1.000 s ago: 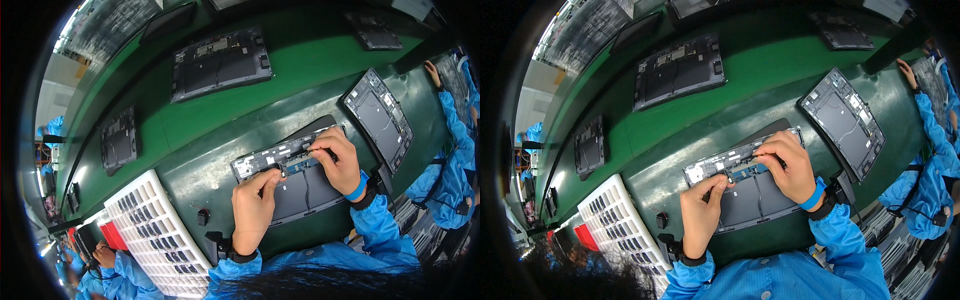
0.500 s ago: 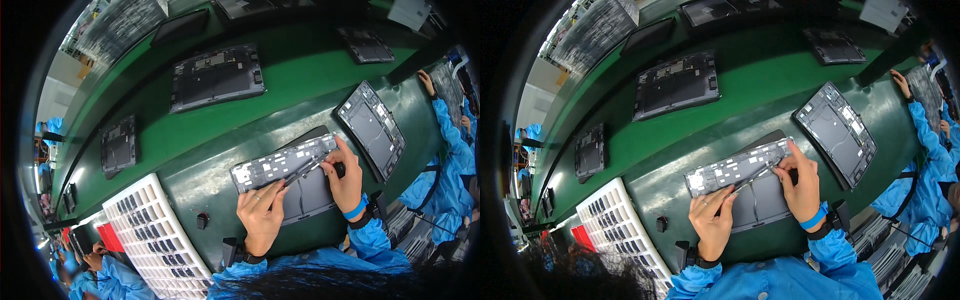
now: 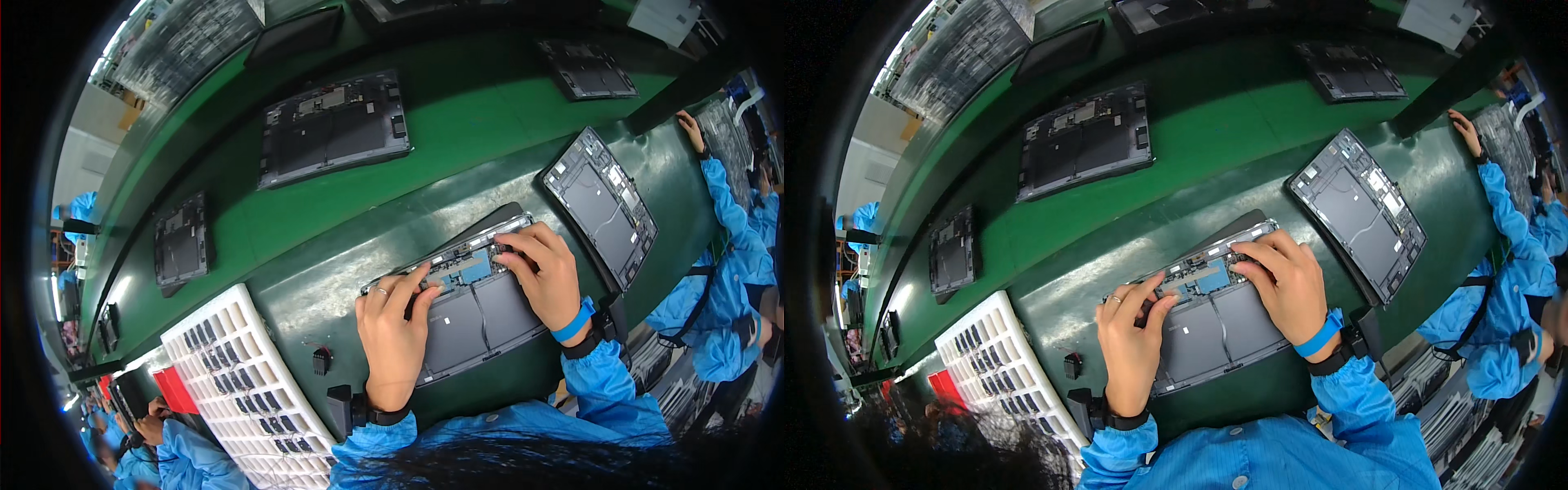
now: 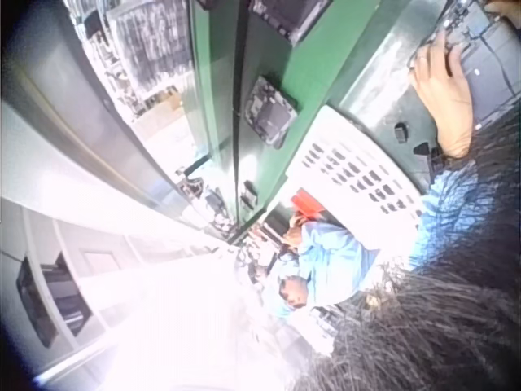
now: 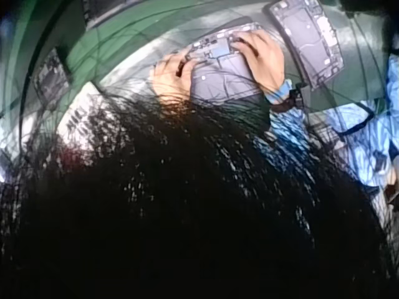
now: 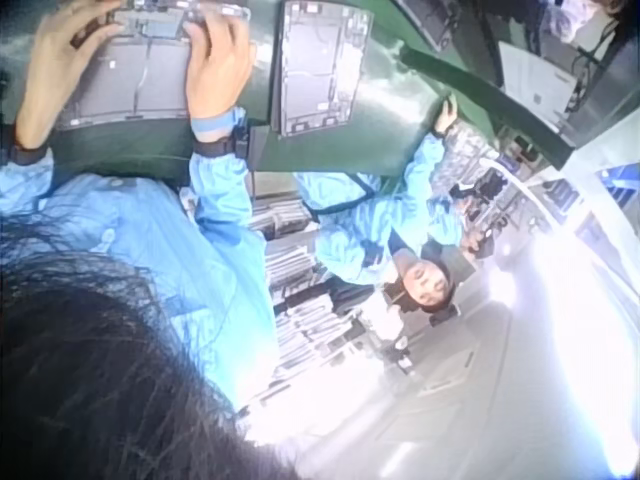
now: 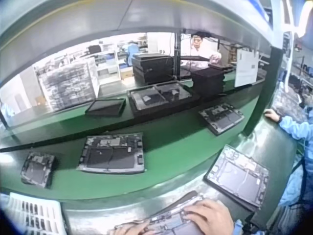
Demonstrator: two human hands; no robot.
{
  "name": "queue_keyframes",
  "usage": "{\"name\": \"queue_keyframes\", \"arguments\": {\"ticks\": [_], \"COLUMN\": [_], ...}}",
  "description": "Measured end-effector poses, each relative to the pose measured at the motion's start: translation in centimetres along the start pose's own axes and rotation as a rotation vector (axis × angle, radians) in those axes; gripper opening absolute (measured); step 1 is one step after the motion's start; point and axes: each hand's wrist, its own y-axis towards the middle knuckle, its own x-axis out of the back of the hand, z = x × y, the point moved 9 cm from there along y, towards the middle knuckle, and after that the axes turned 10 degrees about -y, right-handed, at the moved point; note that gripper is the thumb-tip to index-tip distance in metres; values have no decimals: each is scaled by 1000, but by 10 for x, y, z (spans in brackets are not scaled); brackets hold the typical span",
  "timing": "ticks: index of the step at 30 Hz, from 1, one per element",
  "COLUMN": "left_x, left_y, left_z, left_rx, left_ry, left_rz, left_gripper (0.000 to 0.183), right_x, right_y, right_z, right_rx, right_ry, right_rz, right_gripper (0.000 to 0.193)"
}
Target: Assembling the internal components and battery of a tablet device on a production line.
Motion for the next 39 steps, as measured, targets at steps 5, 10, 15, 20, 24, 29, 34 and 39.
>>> {"name": "queue_keyframes", "arguments": {"ticks": [5, 10, 15, 20, 24, 29, 34, 39], "left_x": [3, 1, 3, 6, 6, 2, 1, -6], "left_y": [3, 3, 1, 1, 2, 0, -8, -16], "left_z": [3, 4, 7, 11, 10, 8, 6, -7], "left_rx": [-39, -15, 16, 41, 16, 2, -22, -127], "left_ry": [-62, -97, -132, -192, -199, -132, -38, 39], "left_rz": [-24, -3, -3, 11, 21, 14, 23, 56], "left_gripper": [36, 34, 34, 32, 34, 32, 29, 45], "right_x": [-1, 0, -2, -3, -2, -2, -5, -7], "right_y": [3, 3, 3, 2, 3, 3, 2, 3], "right_z": [1, 1, 2, 1, 5, 8, 9, 5], "right_rx": [33, 34, 42, 51, 79, 99, 128, 80], "right_ry": [-17, -28, -28, -27, -38, -78, -76, -71], "right_rz": [-40, -69, -40, -38, -53, -48, -25, 50], "right_gripper": [25, 25, 23, 23, 23, 24, 25, 28]}}
